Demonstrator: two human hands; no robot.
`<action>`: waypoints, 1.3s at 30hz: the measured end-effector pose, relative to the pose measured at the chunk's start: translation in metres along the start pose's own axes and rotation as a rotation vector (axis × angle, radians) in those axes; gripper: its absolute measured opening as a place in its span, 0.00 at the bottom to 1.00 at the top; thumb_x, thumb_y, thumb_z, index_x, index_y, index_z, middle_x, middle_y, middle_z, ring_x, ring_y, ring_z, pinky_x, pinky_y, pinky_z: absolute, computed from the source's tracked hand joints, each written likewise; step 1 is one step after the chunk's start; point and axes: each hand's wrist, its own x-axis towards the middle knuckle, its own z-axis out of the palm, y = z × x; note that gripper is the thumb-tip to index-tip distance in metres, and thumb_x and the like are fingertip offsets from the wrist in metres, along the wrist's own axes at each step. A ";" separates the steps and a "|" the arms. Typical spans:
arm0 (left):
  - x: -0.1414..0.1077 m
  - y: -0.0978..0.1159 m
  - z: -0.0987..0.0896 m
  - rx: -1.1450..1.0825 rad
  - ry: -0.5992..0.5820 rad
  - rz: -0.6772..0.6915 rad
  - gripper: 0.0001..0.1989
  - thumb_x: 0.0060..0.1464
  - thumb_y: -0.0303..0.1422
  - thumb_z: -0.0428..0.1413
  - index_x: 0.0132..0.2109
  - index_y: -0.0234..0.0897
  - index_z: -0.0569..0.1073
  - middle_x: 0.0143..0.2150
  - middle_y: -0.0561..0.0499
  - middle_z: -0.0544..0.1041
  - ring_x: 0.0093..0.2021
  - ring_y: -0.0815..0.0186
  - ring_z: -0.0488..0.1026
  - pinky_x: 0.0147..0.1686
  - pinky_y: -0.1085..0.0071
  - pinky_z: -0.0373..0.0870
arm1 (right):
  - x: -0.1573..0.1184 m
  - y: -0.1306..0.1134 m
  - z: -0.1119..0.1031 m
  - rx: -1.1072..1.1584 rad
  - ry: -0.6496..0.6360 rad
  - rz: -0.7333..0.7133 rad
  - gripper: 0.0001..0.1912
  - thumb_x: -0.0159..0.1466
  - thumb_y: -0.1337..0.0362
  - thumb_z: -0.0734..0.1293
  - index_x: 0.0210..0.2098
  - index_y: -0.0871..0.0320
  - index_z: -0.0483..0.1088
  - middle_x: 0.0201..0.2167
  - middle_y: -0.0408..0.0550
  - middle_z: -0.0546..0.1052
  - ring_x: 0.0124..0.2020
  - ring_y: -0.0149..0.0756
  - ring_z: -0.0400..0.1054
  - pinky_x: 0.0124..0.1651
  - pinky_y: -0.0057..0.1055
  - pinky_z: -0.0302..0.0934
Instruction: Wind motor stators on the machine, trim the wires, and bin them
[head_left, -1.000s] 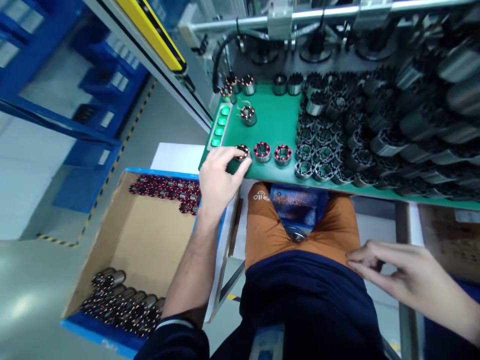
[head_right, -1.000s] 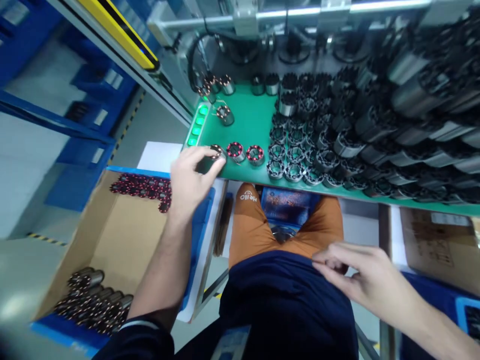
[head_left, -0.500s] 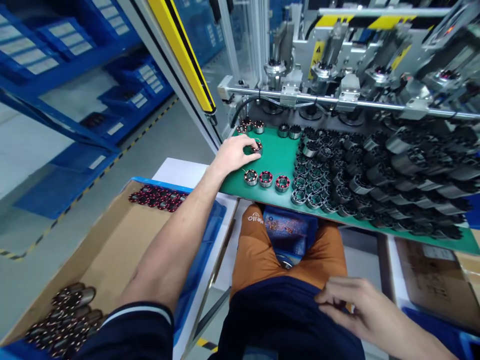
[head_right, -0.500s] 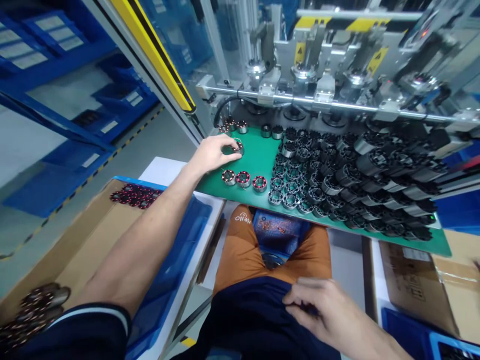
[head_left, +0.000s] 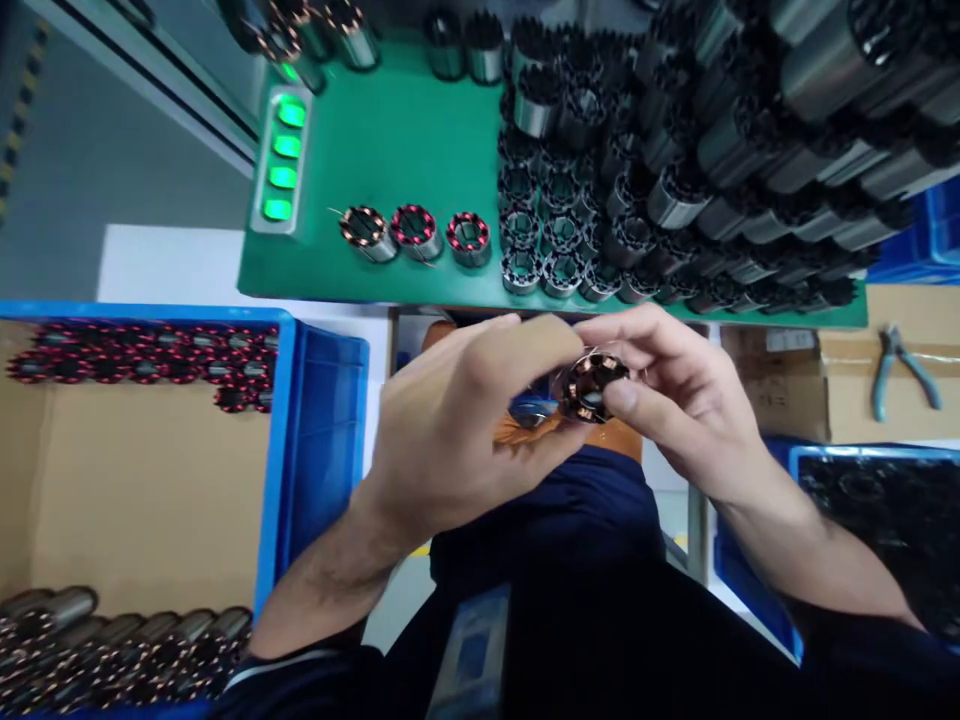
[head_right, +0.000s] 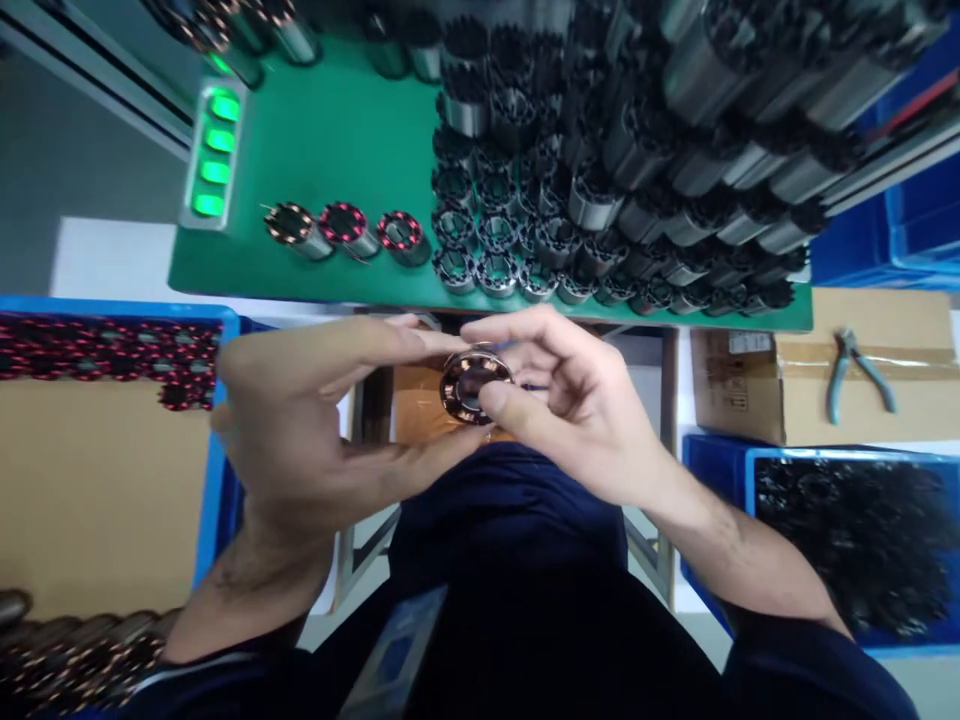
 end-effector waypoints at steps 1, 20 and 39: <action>-0.003 -0.001 0.002 -0.024 -0.002 -0.014 0.21 0.71 0.41 0.74 0.65 0.52 0.79 0.58 0.53 0.91 0.55 0.56 0.91 0.58 0.55 0.92 | -0.002 0.001 -0.003 0.017 -0.013 0.017 0.22 0.75 0.50 0.82 0.63 0.50 0.80 0.52 0.49 0.88 0.48 0.39 0.86 0.56 0.35 0.83; -0.054 -0.052 0.060 0.056 -0.127 -0.014 0.05 0.74 0.32 0.70 0.45 0.46 0.85 0.42 0.55 0.90 0.43 0.59 0.86 0.45 0.58 0.81 | -0.011 0.003 -0.032 0.063 0.205 0.007 0.24 0.70 0.46 0.84 0.58 0.47 0.80 0.49 0.48 0.88 0.43 0.44 0.86 0.46 0.38 0.84; -0.046 -0.041 0.077 -0.807 0.110 -0.567 0.10 0.73 0.45 0.73 0.48 0.45 0.89 0.47 0.48 0.88 0.49 0.60 0.86 0.47 0.65 0.84 | -0.006 0.049 -0.024 0.111 0.030 -0.144 0.18 0.72 0.59 0.84 0.59 0.50 0.84 0.44 0.45 0.89 0.35 0.33 0.83 0.41 0.29 0.80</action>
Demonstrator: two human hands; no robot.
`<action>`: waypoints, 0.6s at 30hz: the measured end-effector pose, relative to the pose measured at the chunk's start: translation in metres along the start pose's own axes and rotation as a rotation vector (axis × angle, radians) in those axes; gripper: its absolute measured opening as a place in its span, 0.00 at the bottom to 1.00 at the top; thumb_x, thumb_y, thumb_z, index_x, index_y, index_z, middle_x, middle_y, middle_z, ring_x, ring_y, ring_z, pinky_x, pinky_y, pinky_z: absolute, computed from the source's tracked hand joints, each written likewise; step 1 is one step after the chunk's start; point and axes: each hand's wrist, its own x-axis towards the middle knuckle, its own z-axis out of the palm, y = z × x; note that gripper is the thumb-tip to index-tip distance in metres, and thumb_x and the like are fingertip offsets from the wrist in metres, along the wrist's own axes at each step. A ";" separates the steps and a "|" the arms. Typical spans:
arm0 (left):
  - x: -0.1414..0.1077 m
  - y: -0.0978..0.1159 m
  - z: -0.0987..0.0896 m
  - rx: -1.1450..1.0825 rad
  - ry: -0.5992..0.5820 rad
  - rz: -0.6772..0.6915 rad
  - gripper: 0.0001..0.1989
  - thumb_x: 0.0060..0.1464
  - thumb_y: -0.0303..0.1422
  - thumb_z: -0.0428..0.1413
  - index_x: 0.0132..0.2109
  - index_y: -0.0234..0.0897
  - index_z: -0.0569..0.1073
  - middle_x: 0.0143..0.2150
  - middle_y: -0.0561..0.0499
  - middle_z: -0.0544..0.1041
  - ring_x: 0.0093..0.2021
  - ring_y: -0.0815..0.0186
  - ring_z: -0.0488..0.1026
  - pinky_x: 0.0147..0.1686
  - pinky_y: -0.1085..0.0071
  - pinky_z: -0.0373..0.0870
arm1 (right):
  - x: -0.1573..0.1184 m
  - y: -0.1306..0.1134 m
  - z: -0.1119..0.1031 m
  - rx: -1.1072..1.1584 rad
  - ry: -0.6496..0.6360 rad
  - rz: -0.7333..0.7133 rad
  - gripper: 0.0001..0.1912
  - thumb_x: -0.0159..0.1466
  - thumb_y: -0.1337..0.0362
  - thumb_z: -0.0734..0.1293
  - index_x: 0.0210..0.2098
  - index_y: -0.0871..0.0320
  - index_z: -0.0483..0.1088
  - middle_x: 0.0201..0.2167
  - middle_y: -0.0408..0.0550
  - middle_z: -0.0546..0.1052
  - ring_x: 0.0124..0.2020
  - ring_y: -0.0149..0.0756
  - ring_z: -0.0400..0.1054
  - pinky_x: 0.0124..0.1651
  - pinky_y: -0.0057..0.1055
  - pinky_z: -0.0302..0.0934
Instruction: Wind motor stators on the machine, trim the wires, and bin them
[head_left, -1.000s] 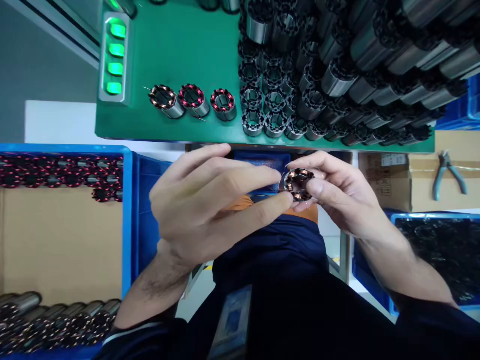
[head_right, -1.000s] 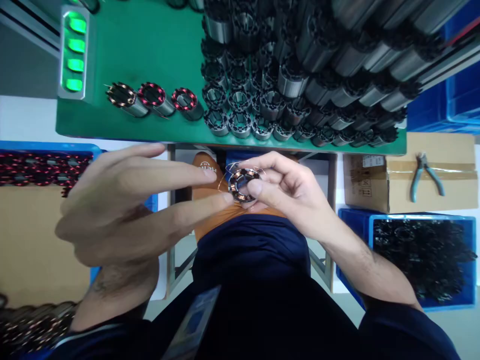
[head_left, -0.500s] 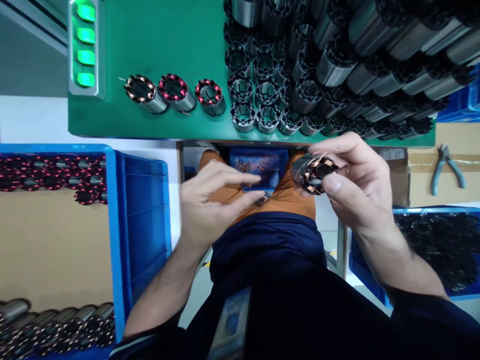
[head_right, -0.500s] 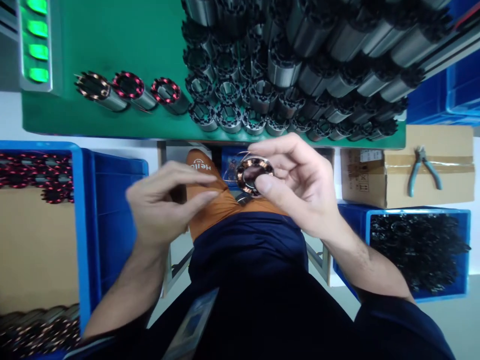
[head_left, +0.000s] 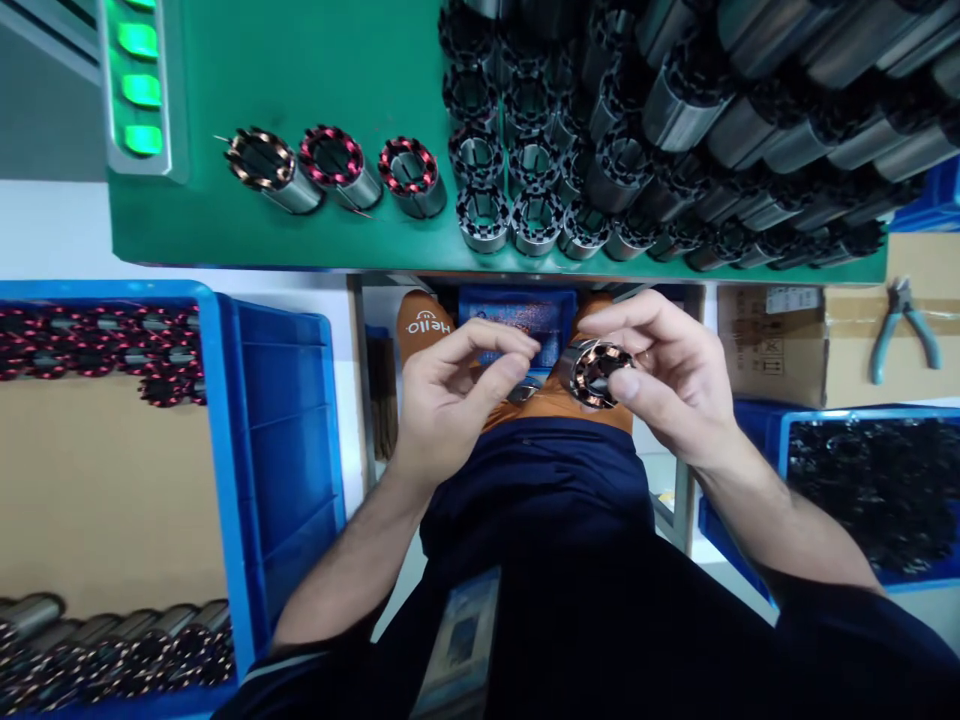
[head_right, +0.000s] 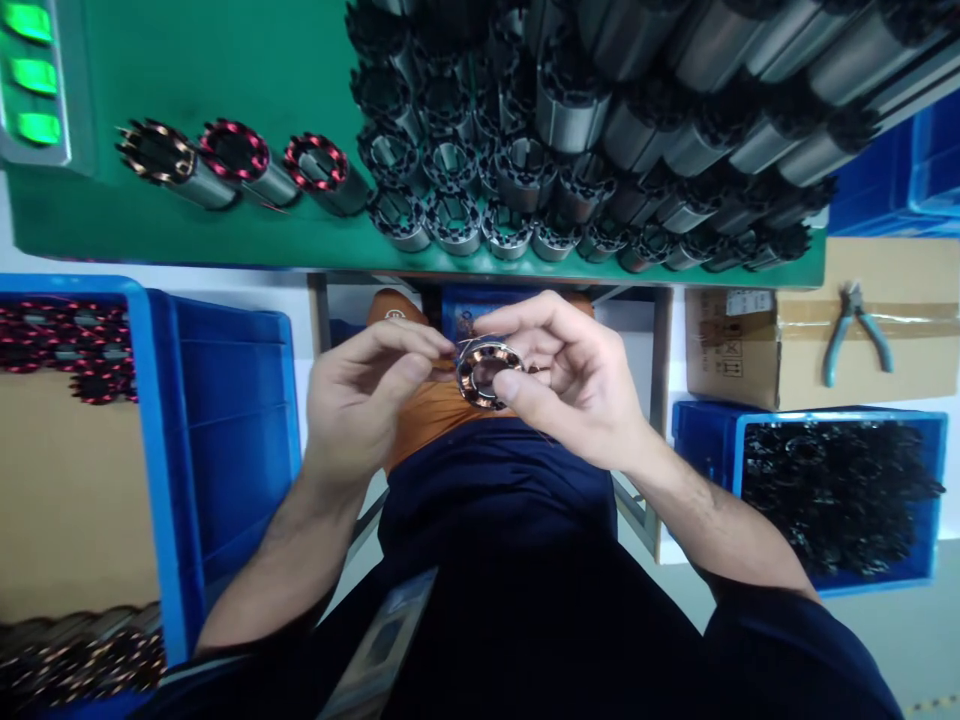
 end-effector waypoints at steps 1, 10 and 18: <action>0.001 0.005 -0.002 -0.006 -0.030 0.020 0.09 0.71 0.44 0.74 0.51 0.47 0.90 0.49 0.47 0.89 0.51 0.59 0.87 0.48 0.64 0.84 | 0.001 0.000 0.001 -0.017 -0.004 0.006 0.19 0.71 0.61 0.85 0.58 0.50 0.84 0.43 0.44 0.88 0.36 0.32 0.83 0.41 0.27 0.80; 0.001 0.015 -0.007 0.099 -0.110 0.072 0.08 0.76 0.40 0.69 0.46 0.44 0.85 0.48 0.48 0.86 0.51 0.60 0.84 0.54 0.61 0.83 | 0.001 0.001 0.005 -0.068 -0.072 -0.005 0.22 0.70 0.62 0.84 0.61 0.50 0.82 0.44 0.44 0.88 0.40 0.34 0.85 0.41 0.24 0.79; -0.005 0.009 -0.016 0.259 -0.080 0.303 0.30 0.66 0.52 0.77 0.64 0.47 0.75 0.63 0.46 0.86 0.65 0.51 0.86 0.67 0.49 0.85 | -0.004 0.003 0.007 -0.193 0.052 0.037 0.33 0.68 0.53 0.86 0.67 0.48 0.77 0.44 0.43 0.87 0.41 0.36 0.84 0.43 0.28 0.82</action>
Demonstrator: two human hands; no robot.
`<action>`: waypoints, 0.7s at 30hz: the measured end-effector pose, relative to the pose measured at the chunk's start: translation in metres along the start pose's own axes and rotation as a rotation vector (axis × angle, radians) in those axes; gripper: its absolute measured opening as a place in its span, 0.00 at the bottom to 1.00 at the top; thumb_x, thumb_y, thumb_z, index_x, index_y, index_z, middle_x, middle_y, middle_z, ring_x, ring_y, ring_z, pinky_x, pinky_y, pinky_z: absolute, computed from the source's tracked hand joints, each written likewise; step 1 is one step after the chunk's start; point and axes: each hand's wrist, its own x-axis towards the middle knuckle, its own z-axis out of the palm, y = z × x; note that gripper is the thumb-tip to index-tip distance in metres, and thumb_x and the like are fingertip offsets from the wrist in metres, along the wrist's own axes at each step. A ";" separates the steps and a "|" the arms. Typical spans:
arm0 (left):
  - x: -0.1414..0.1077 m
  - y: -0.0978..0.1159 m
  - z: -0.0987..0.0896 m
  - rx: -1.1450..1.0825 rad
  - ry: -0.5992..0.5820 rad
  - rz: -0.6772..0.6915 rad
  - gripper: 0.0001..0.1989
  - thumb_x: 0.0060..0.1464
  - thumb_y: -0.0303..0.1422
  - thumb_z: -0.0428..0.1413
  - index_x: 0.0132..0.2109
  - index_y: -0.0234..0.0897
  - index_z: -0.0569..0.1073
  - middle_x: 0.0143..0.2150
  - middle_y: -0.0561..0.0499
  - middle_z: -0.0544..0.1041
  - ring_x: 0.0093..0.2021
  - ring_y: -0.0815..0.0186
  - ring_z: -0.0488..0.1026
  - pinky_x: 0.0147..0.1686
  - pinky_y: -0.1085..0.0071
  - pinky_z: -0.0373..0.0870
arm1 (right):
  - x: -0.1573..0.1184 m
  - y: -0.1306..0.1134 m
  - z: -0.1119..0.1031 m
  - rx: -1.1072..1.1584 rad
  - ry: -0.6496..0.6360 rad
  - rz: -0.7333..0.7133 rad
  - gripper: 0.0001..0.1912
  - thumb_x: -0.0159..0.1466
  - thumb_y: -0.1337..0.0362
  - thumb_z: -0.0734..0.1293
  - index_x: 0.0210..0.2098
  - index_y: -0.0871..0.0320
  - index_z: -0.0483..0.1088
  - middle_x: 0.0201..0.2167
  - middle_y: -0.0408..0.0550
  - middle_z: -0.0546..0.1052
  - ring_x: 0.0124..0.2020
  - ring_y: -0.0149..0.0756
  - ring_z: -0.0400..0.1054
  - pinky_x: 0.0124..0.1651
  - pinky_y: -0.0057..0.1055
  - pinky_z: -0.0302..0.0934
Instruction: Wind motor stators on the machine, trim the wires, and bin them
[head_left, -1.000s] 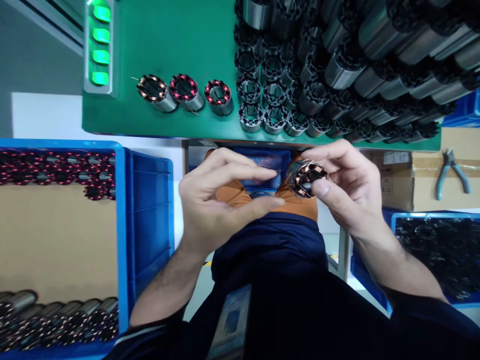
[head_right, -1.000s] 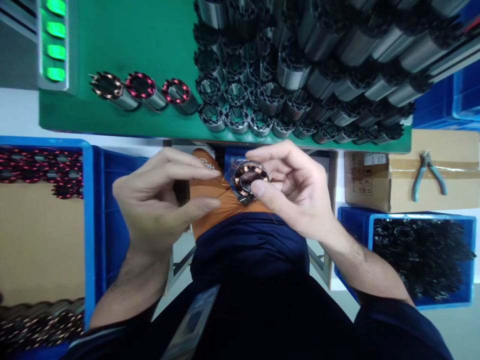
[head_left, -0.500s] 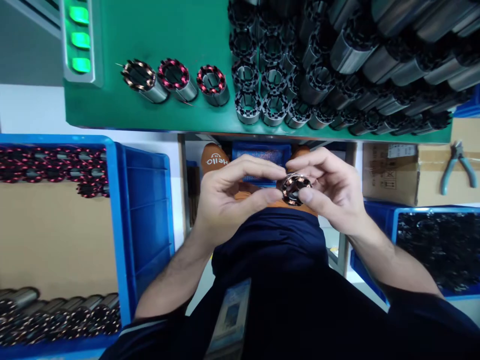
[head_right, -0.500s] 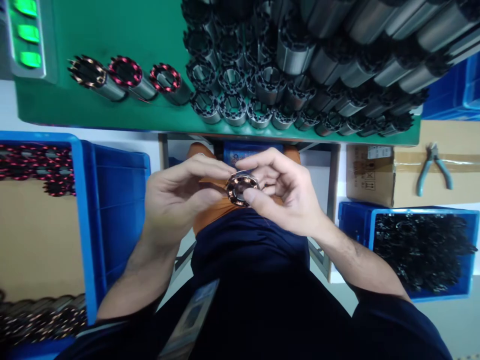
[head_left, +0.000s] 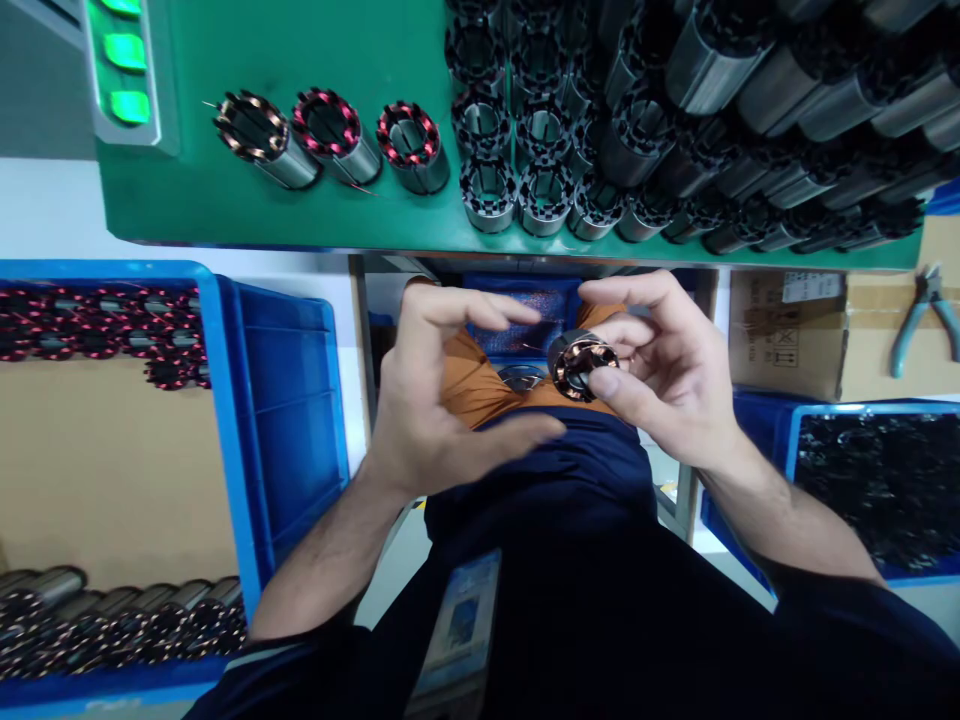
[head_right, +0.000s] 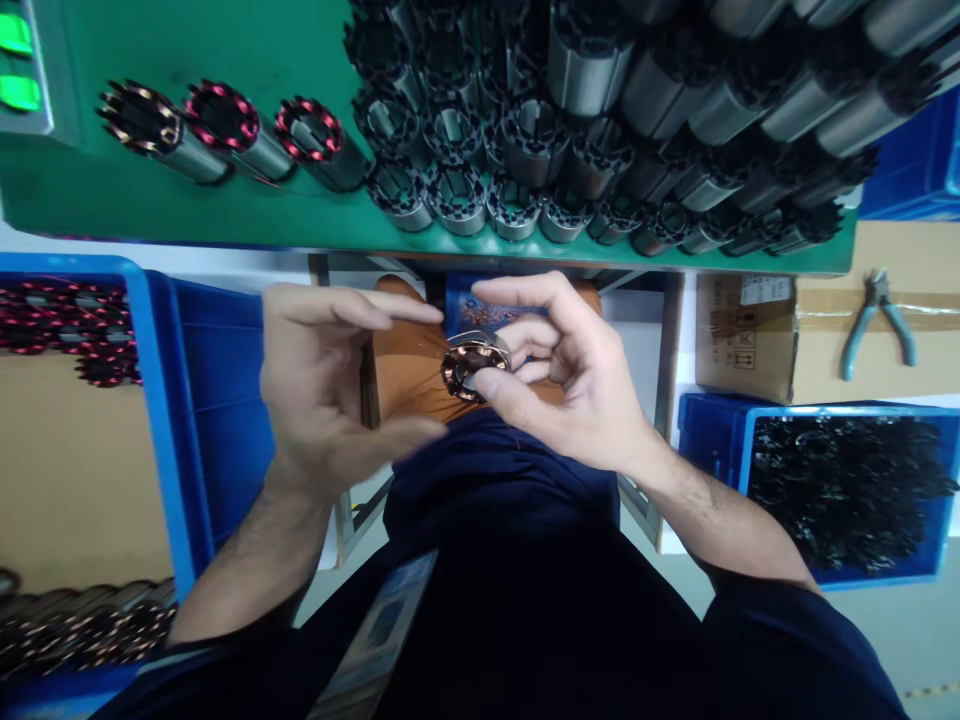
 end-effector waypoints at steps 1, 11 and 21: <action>0.002 0.006 0.000 0.041 -0.029 0.059 0.35 0.63 0.51 0.80 0.67 0.48 0.74 0.65 0.45 0.85 0.67 0.50 0.85 0.68 0.47 0.85 | 0.000 0.000 0.002 0.003 -0.014 0.004 0.33 0.68 0.54 0.86 0.68 0.47 0.76 0.44 0.43 0.87 0.41 0.36 0.84 0.43 0.29 0.82; 0.001 0.019 0.008 0.259 -0.018 0.204 0.36 0.67 0.40 0.79 0.76 0.51 0.76 0.66 0.51 0.88 0.56 0.58 0.92 0.57 0.64 0.94 | 0.003 -0.006 0.003 -0.188 -0.031 -0.140 0.27 0.65 0.55 0.89 0.61 0.48 0.86 0.45 0.45 0.84 0.41 0.36 0.79 0.39 0.30 0.78; 0.002 0.025 0.004 0.326 0.092 0.110 0.18 0.64 0.46 0.79 0.58 0.58 0.89 0.53 0.57 0.91 0.50 0.56 0.90 0.57 0.49 0.90 | 0.004 0.004 0.002 -0.098 0.337 -0.312 0.08 0.77 0.55 0.80 0.42 0.50 0.86 0.37 0.45 0.80 0.37 0.38 0.76 0.45 0.38 0.79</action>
